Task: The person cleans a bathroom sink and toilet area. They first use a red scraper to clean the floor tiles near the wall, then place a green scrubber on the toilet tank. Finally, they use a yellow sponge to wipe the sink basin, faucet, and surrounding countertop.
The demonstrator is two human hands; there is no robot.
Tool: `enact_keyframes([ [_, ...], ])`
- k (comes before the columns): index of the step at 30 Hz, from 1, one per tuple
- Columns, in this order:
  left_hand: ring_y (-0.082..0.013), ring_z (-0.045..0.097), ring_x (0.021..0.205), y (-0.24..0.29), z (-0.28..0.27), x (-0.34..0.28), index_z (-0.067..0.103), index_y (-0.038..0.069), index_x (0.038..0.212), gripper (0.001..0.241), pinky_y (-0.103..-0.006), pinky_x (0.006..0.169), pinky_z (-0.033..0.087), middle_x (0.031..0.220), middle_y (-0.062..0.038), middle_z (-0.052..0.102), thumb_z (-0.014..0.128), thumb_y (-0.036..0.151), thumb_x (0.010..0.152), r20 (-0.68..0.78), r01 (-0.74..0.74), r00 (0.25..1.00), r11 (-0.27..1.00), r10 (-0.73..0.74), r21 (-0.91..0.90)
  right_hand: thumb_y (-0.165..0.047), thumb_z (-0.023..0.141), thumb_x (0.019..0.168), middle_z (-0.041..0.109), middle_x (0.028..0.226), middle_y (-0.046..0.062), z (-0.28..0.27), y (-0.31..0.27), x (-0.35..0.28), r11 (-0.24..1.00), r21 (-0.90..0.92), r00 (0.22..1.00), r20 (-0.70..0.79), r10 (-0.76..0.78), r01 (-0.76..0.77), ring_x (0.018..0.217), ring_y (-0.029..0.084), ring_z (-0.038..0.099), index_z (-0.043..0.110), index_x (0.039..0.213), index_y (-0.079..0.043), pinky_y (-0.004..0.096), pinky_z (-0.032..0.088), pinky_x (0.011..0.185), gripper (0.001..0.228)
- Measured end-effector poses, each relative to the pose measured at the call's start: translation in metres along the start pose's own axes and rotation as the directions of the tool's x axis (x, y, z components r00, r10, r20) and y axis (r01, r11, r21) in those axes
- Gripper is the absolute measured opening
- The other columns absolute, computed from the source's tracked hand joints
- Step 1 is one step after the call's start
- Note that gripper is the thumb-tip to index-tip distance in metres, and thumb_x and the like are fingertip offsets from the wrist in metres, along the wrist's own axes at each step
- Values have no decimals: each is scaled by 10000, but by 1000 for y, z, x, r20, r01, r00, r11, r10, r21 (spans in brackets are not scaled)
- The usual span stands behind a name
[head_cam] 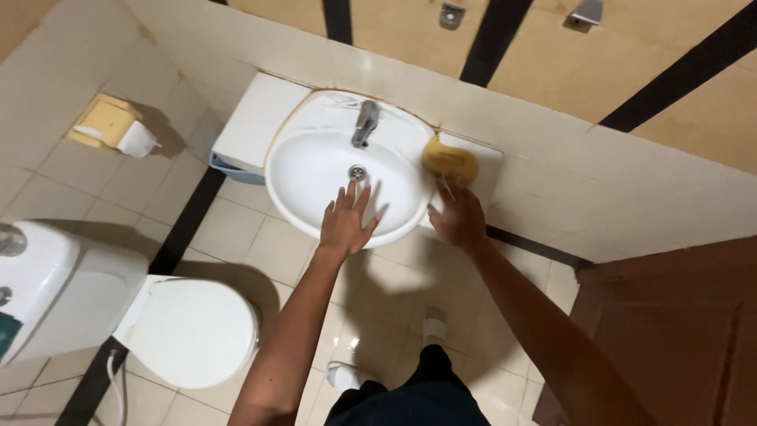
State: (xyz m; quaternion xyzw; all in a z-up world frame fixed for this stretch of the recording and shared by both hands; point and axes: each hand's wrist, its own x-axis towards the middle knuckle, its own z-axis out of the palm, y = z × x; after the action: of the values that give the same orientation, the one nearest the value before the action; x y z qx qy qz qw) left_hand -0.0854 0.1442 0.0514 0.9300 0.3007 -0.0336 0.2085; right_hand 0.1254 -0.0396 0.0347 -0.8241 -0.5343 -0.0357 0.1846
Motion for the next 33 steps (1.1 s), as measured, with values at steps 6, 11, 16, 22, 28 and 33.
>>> enact_keyframes([
  [6,-367,175,1564,57,42,58,262,203,1630,744,-526,1232,240,1723,-129,81,489,529,1001,69,22,997,999,-25,48,-247,725,866,547,1504,216,-4,80,12,990,58,989,-86,-121,126,1383,476,475,546,1449,-30,529,421,1139,647],
  [11,-362,161,1561,92,83,109,239,211,1627,721,-527,1235,222,1725,-119,59,441,544,1020,134,82,987,996,-87,41,-297,712,892,378,1614,141,15,131,38,999,-35,990,144,-15,20,1481,412,340,419,1538,-125,523,310,1170,730],
  [16,-372,169,1563,127,93,145,192,256,1644,696,-533,1255,223,1726,-114,73,400,570,1058,210,166,965,986,-157,-28,-356,698,922,256,1679,54,44,163,60,996,-47,921,381,84,-71,1528,353,267,297,1601,-224,513,253,1227,799],
  [22,-362,151,1567,129,135,188,113,234,1657,828,-521,1223,248,1729,-130,28,557,429,986,213,152,963,985,-166,80,-393,731,909,277,1682,57,65,172,84,997,58,913,408,23,-51,1511,372,289,316,1603,-249,508,285,1215,821],
  [28,-356,169,1569,128,147,188,134,264,1654,825,-524,1231,251,1724,-127,32,565,442,974,135,201,970,979,-203,27,-303,788,869,288,1639,86,77,166,104,999,1,920,390,-35,38,1464,373,292,419,1516,-282,535,267,1147,745],
  [33,-395,183,1560,119,155,179,136,257,1665,774,-543,1232,256,1726,-139,17,510,484,1027,127,263,959,963,-253,-66,-167,778,893,468,1533,37,80,157,100,982,178,936,332,-114,56,1408,293,453,506,1512,-249,484,377,1157,681],
])
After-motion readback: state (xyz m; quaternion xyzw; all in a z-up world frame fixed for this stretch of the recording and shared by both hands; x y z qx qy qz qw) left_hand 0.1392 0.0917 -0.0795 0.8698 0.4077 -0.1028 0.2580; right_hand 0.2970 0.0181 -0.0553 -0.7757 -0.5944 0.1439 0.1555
